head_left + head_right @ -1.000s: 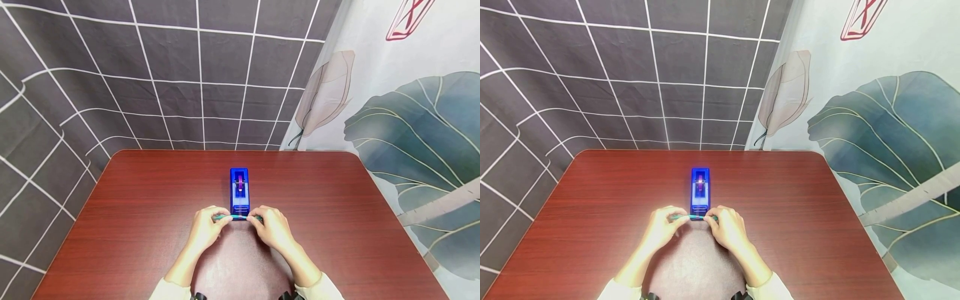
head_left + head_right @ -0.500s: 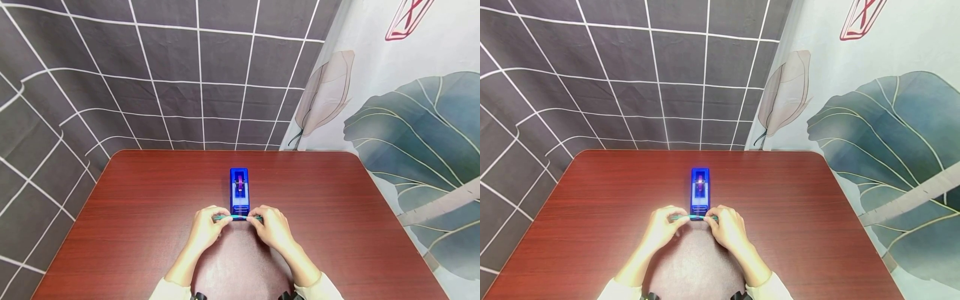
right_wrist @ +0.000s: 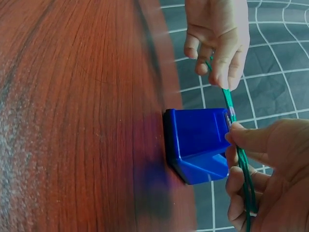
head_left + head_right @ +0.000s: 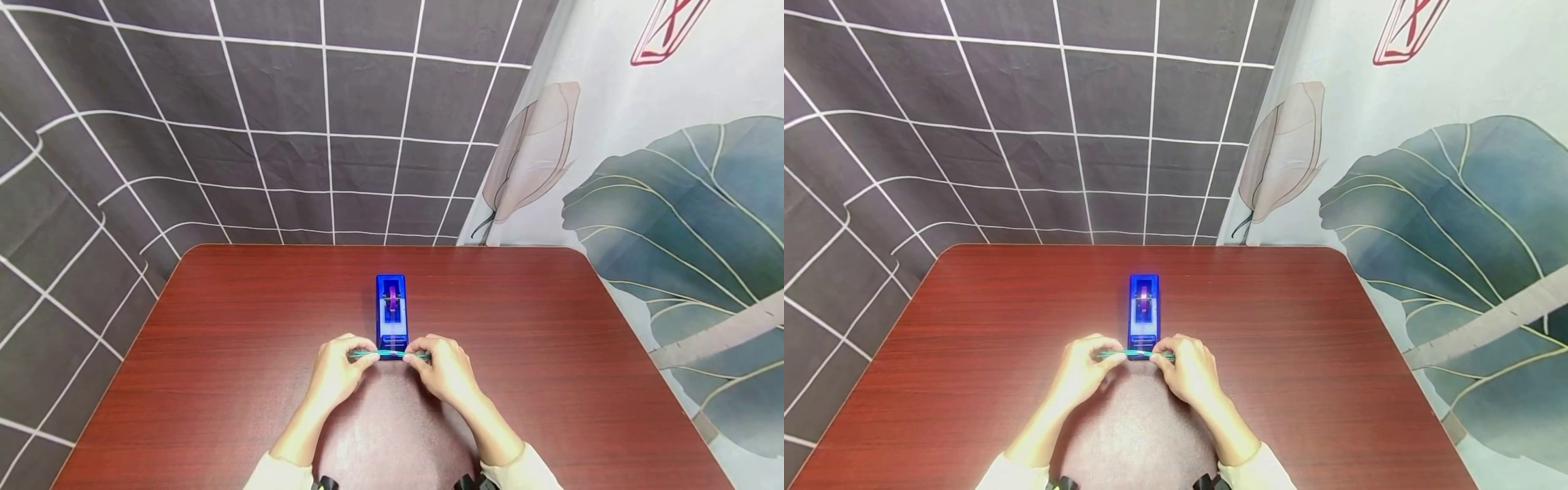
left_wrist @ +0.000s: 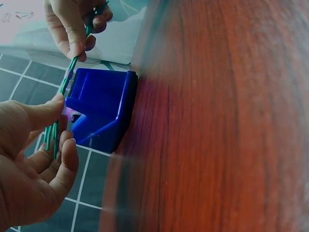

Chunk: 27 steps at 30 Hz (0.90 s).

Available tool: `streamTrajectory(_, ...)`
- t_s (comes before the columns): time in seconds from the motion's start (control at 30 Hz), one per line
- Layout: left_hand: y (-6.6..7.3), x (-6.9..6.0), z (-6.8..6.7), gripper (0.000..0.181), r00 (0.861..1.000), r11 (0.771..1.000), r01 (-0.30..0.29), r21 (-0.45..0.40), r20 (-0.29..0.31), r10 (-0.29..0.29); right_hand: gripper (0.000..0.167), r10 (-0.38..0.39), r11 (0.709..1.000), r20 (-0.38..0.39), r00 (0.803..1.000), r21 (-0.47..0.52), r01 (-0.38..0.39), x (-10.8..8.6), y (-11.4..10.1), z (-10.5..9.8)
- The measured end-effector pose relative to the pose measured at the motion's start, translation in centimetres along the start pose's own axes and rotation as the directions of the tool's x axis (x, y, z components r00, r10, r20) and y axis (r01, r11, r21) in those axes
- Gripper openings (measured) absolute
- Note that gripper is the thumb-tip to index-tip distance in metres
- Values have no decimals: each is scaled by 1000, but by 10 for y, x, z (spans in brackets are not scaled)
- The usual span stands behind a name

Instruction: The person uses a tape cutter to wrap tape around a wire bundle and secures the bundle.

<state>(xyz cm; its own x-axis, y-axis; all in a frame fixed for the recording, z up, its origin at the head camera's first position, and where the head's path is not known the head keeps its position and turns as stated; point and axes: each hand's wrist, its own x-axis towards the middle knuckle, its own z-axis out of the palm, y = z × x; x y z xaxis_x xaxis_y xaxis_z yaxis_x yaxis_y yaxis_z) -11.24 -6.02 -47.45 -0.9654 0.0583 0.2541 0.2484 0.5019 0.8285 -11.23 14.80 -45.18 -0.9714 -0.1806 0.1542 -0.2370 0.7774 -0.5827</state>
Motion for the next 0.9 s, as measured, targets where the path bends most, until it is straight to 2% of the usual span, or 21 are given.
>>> streamTrajectory(0.23, 0, 2, 1, 10, 1000, 1000, -1, 22, -1, 1, 9, -14, 1000, 33, 999, -10, 14, 3, -1, 0)
streamTrajectory(0.47, -1, 2, 2, 11, 1000, 1000, -5, 11, -1, 5, 8, -26, 1000, 3, 1000, -1, 26, 3, 0, 2)
streamTrajectory(0.63, 0, 2, 3, 9, 1000, 1000, 22, 0, 12, -22, 7, -31, 999, -7, 999, 27, 31, 3, 1, 2)
streamTrajectory(0.77, 3, 3, 3, 10, 997, 998, 59, -18, 41, -59, 5, -45, 998, -8, 999, 42, 46, 3, 2, 2)
streamTrajectory(0.9, 5, 4, 2, 13, 991, 995, 88, -36, 106, -84, 6, -66, 997, -18, 998, 36, 67, 3, 2, 2)
